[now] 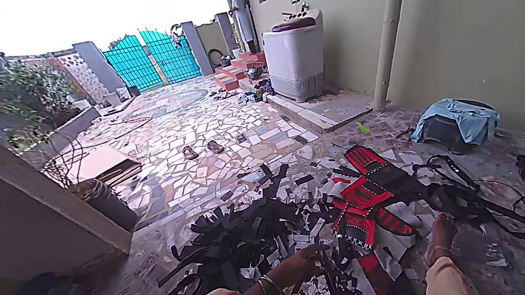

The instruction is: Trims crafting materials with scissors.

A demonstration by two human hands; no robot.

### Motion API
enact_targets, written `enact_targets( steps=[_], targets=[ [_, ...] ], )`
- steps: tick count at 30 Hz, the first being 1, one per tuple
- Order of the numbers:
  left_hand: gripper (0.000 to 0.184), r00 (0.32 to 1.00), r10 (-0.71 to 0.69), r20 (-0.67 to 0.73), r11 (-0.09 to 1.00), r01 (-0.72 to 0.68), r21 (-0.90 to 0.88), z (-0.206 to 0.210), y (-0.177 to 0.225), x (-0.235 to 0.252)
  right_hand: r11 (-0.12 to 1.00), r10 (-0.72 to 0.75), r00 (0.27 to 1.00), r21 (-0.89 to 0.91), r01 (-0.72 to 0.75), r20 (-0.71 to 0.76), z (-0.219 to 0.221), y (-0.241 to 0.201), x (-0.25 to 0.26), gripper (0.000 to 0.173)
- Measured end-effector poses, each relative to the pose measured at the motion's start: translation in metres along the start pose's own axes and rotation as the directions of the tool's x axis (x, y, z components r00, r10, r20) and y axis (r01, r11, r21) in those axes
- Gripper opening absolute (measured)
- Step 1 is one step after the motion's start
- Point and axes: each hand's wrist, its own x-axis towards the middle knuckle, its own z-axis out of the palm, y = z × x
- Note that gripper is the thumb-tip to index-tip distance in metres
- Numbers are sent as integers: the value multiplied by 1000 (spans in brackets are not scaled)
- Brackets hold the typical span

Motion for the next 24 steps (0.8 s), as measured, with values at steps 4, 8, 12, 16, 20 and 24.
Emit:
enact_targets(
  steps=[4, 8, 12, 16, 20, 24],
  targets=[
    [53, 986, 64, 156, 995, -52, -81, -12, -5, 1, 971, -132, 976, -219, 93, -172, 94, -224, 28, 36],
    [32, 979, 62, 194, 988, -32, -153, -18, -10, 1, 936, -339, 935, -141, 323, -103, 94, -229, 29, 46],
    [15, 992, 30, 126, 995, -18, -95, -14, -6, -1, 958, -255, 959, -170, 233, -126, 99, -244, 26, 42],
    [11, 998, 9, 70, 1000, -10, 10, -11, -1, 0, 968, -207, 967, -174, 181, -146, 104, -252, 26, 39],
    [11, 999, -18, 43, 996, 14, 92, -13, 0, 1, 962, -249, 961, -146, 231, -119, 104, -250, 26, 41],
    [11, 998, -45, 35, 985, 38, 168, -14, 7, -2, 988, -96, 989, -131, 81, -111, 123, -282, 22, 31]
  ],
)
